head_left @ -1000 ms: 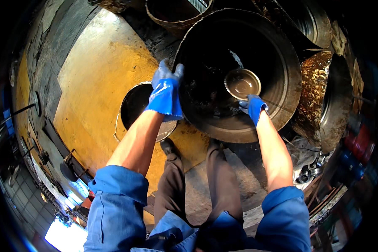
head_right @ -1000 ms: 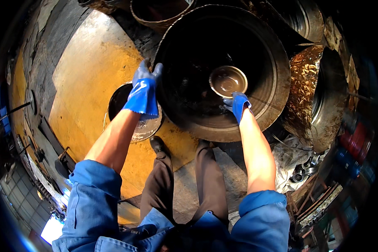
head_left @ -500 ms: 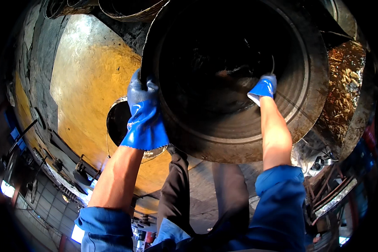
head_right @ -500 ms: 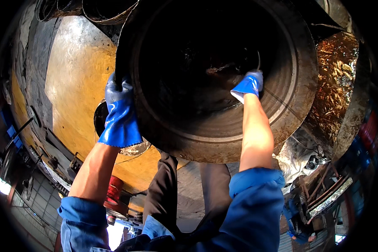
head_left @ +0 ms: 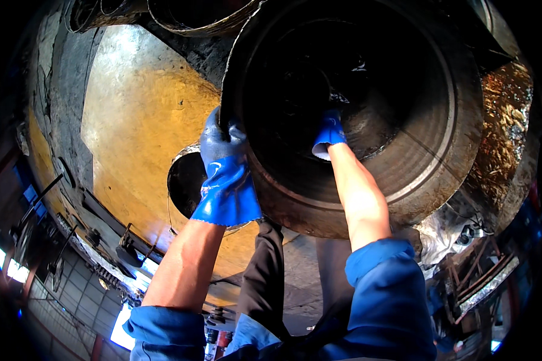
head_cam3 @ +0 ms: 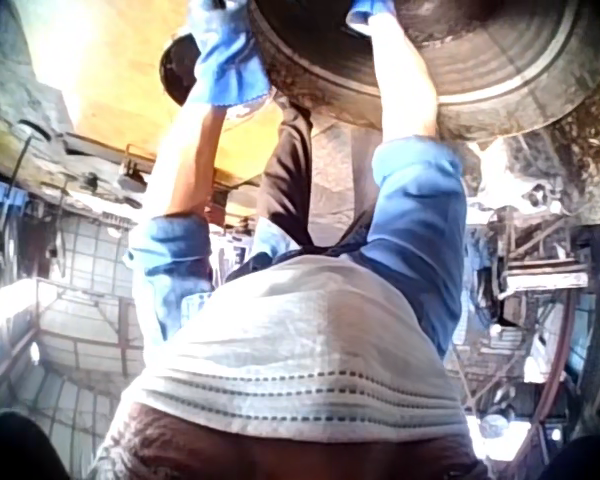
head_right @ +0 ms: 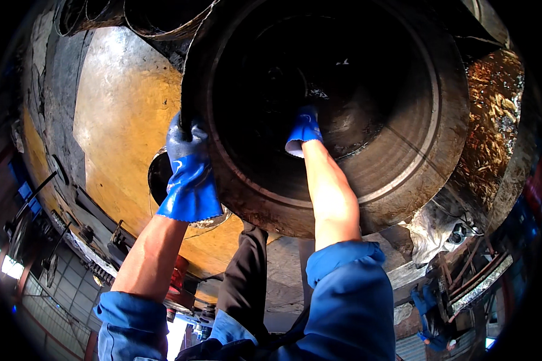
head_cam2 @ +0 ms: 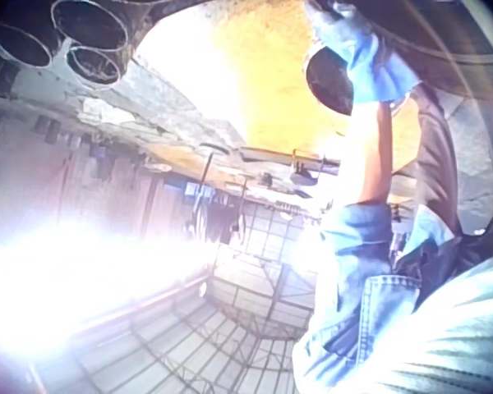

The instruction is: The person scoops a dark liquid from a large metal drum using a small metal bowl and pours it into a smaller bucket. The person repeats this scooping and pouring action multiple times.

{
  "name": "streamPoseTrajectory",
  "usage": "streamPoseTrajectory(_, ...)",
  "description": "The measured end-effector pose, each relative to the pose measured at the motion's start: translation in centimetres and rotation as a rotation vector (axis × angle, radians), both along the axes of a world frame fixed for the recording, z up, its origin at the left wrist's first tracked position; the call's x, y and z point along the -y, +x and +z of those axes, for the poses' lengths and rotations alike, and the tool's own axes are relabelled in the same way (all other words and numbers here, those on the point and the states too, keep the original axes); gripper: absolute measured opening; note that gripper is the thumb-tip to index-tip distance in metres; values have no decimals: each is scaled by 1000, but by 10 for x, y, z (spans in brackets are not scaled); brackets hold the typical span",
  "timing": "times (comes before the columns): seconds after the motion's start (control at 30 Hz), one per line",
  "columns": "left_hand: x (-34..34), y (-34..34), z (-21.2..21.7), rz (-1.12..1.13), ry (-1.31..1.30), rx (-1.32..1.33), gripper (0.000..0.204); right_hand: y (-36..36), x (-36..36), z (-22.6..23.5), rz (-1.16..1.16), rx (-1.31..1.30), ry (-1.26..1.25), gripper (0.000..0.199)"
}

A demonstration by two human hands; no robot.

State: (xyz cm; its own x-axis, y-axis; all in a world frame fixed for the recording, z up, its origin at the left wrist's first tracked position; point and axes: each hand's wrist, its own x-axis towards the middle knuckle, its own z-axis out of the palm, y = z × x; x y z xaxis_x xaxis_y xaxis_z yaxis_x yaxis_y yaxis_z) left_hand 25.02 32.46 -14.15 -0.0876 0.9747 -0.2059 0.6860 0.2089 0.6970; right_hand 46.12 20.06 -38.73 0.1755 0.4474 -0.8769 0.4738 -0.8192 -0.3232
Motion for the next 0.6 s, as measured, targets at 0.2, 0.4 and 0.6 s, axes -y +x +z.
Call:
streamPoseTrajectory(0.2,-1,2,0,-31,-22,-19,39,-16,-12,-8,-19,-108,0,34)
streamPoseTrajectory(0.4,-6,13,9,-37,-77,-109,40,20,7,29,139,-28,229,38)
streamPoseTrajectory(0.6,-15,-10,25,-83,-171,-175,51,8,-32,193,-331,-179,111,49)
